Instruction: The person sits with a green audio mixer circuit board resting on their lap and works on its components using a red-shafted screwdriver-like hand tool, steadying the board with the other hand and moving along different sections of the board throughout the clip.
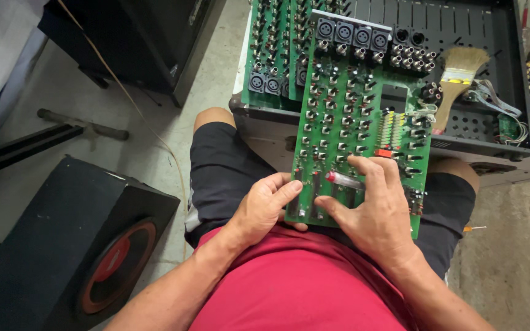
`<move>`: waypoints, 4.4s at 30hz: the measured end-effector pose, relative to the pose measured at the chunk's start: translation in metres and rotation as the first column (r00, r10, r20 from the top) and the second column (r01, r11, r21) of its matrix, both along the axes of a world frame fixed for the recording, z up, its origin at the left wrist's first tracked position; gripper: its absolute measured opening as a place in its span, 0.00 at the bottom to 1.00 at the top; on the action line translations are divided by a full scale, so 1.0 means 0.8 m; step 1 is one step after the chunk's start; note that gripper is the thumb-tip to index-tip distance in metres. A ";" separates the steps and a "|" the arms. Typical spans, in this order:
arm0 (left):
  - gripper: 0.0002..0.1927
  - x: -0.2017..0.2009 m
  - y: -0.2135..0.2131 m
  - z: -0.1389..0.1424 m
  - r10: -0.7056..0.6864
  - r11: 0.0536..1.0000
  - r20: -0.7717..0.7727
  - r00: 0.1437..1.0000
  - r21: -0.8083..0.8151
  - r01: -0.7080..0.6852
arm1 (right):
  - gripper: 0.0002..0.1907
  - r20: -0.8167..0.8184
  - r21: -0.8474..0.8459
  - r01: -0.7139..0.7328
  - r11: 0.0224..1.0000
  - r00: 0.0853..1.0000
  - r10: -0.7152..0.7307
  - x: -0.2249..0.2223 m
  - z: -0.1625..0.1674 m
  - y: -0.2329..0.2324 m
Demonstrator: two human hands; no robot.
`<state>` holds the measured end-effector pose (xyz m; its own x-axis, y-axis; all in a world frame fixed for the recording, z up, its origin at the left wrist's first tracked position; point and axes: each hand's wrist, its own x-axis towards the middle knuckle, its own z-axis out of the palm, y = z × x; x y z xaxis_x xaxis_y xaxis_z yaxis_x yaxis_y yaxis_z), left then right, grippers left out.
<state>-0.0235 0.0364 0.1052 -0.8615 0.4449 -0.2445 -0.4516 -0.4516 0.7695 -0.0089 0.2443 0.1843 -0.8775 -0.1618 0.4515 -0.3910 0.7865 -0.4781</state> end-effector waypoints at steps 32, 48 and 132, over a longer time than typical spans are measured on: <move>0.25 0.010 0.004 0.005 -0.027 1.000 -0.037 0.999 -0.003 0.027 | 0.09 0.332 -0.111 -0.103 0.988 0.934 0.135 -0.016 0.009 0.037; 0.24 0.010 0.005 0.000 -0.013 1.000 -0.054 0.998 -0.009 0.013 | 0.11 0.341 -0.072 -0.200 0.977 0.916 0.212 -0.013 0.007 0.041; 0.29 0.023 0.018 0.019 -0.066 0.986 0.031 0.997 0.155 0.061 | 0.32 0.132 -0.002 -0.088 0.996 0.987 0.088 0.052 -0.017 0.065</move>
